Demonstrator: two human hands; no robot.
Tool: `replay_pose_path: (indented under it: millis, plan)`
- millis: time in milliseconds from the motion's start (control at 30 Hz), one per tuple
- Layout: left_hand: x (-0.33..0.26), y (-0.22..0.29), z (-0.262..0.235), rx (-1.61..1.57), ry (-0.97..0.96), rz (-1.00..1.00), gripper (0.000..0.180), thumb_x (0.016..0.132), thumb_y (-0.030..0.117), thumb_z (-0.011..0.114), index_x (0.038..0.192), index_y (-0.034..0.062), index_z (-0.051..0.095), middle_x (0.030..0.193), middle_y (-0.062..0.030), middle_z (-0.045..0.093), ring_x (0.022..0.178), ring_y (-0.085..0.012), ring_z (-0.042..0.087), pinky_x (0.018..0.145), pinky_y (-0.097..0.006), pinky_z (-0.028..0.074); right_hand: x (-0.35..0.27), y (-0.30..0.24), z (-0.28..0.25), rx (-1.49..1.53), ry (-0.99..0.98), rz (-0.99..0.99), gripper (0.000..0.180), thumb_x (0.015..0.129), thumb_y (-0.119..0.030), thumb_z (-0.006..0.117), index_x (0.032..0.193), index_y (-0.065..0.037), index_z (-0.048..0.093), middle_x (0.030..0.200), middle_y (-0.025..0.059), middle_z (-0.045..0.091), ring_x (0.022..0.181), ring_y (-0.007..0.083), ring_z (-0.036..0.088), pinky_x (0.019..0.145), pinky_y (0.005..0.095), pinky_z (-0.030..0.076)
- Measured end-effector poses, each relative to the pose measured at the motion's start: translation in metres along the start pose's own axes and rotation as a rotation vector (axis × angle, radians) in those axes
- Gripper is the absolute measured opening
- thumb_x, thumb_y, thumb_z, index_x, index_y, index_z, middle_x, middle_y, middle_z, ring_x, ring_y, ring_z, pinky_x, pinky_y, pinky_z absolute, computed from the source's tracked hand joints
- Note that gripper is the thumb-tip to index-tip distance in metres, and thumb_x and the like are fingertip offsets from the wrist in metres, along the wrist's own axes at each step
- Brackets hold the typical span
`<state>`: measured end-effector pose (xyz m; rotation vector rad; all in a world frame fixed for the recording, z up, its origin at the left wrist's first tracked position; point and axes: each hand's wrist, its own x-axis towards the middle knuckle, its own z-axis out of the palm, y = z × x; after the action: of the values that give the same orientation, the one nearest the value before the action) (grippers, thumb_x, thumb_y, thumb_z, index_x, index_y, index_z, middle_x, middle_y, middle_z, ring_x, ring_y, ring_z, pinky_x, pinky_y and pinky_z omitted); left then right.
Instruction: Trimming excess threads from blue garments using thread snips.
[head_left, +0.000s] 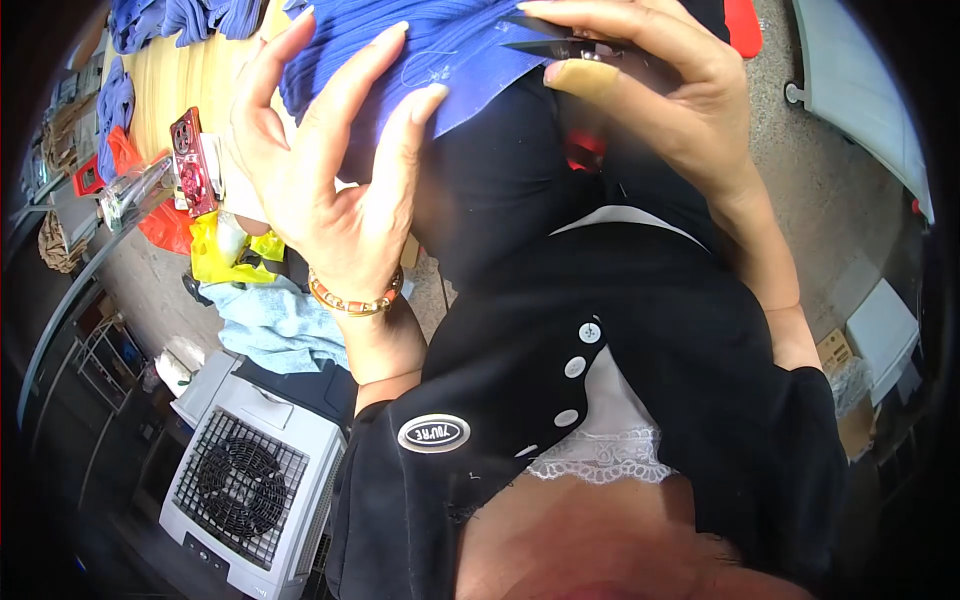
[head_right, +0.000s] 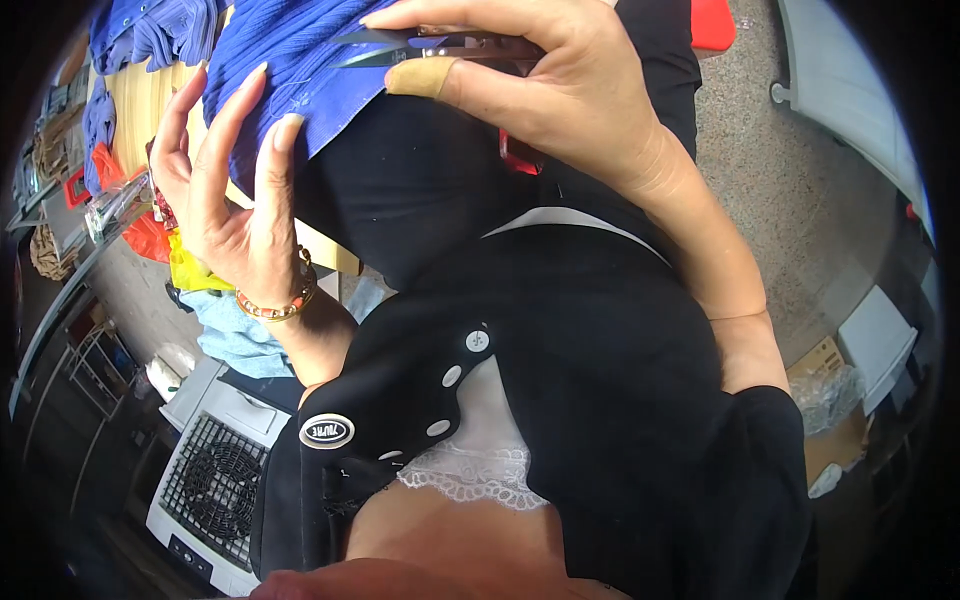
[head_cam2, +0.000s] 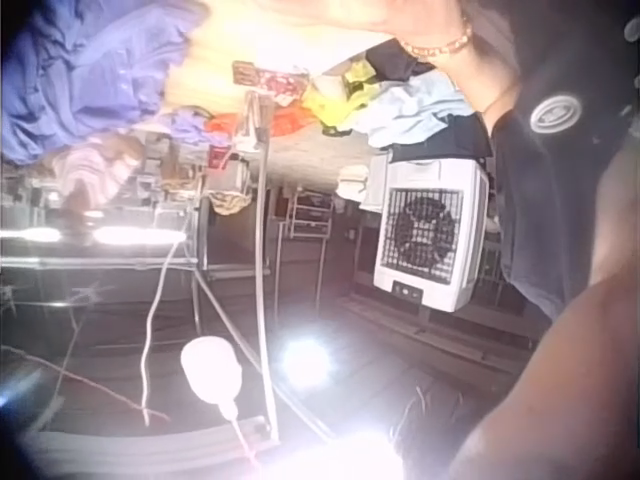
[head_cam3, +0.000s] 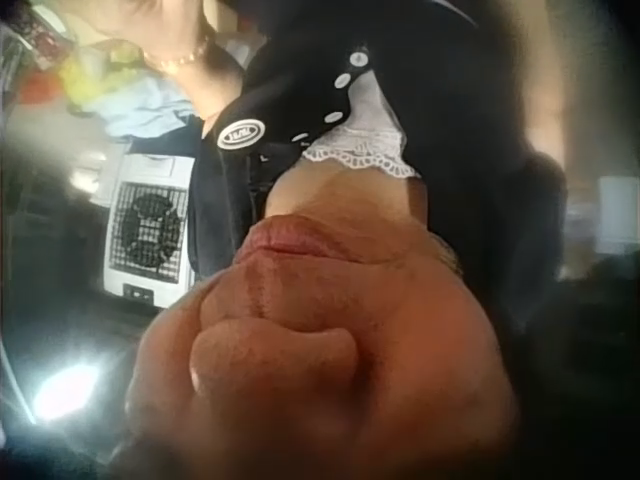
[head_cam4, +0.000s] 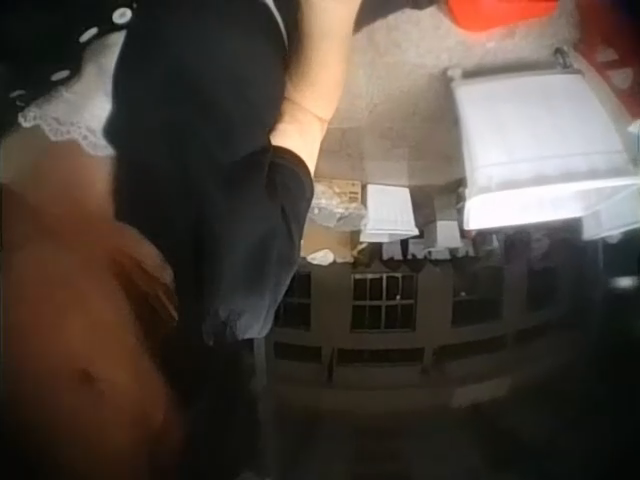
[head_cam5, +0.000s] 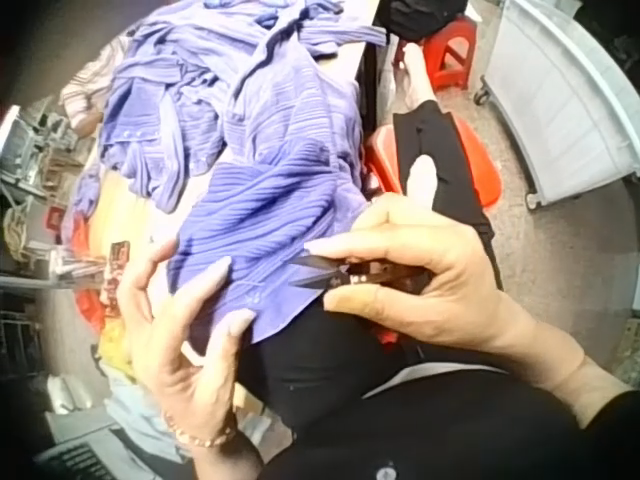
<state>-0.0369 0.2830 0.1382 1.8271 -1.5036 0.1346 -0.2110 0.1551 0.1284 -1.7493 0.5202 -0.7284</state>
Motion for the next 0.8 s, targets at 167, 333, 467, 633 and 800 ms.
replay_pose_path:
  millis: [167,333,467,633,800]
  plan:
    - [0.006,0.001,-0.001,-0.012,-0.016,0.010,0.033,0.071,0.015,0.081,0.103,0.0156,0.074,0.125,-0.0112,0.055,0.122,-0.0251,0.047,0.106,-0.043,0.032,0.001,0.006,0.000,0.061,0.004,-0.025,0.035,0.073,-0.003,0.078,0.106,0.001,0.068,0.084,0.0043,0.060,0.071,0.0091,0.051,0.061,0.0203,0.039]
    - [0.010,0.003,-0.004,0.104,-0.065,0.162,0.024,0.071,0.011,0.079,0.095,0.0134,0.075,0.120,-0.0121,0.060,0.119,-0.0246,0.050,0.107,-0.043,0.032,0.001,0.005,-0.004,0.039,-0.003,-0.063,0.036,0.072,-0.002,0.078,0.107,0.001,0.068,0.083,0.0044,0.059,0.071,0.0090,0.051,0.060,0.0200,0.039]
    - [0.007,-0.001,-0.006,0.052,-0.056,0.136,0.017,0.072,0.007,0.077,0.089,0.0081,0.075,0.114,-0.0130,0.063,0.117,-0.0263,0.052,0.106,-0.044,0.034,0.002,0.001,-0.006,0.054,-0.027,-0.064,0.038,0.071,-0.002,0.078,0.107,0.001,0.068,0.082,0.0041,0.057,0.069,0.0091,0.049,0.058,0.0206,0.038]
    - [-0.006,0.003,-0.003,-0.004,0.085,0.058,0.014,0.072,0.012,0.077,0.086,0.0133,0.072,0.106,-0.0067,0.067,0.115,-0.0287,0.052,0.103,-0.041,0.036,0.003,0.003,-0.005,0.031,-0.061,-0.167,0.038,0.071,-0.002,0.079,0.107,0.001,0.068,0.081,0.0053,0.057,0.067,0.0109,0.050,0.056,0.0218,0.038]
    - [-0.010,0.008,0.003,-0.159,0.162,0.003,0.009,0.077,0.010,0.074,0.084,0.0079,0.068,0.104,-0.0088,0.066,0.112,-0.0284,0.053,0.102,-0.041,0.036,0.004,0.003,-0.001,0.043,-0.075,-0.196,0.039,0.070,-0.002,0.079,0.107,0.001,0.068,0.081,0.0061,0.057,0.068,0.0123,0.051,0.057,0.0227,0.040]
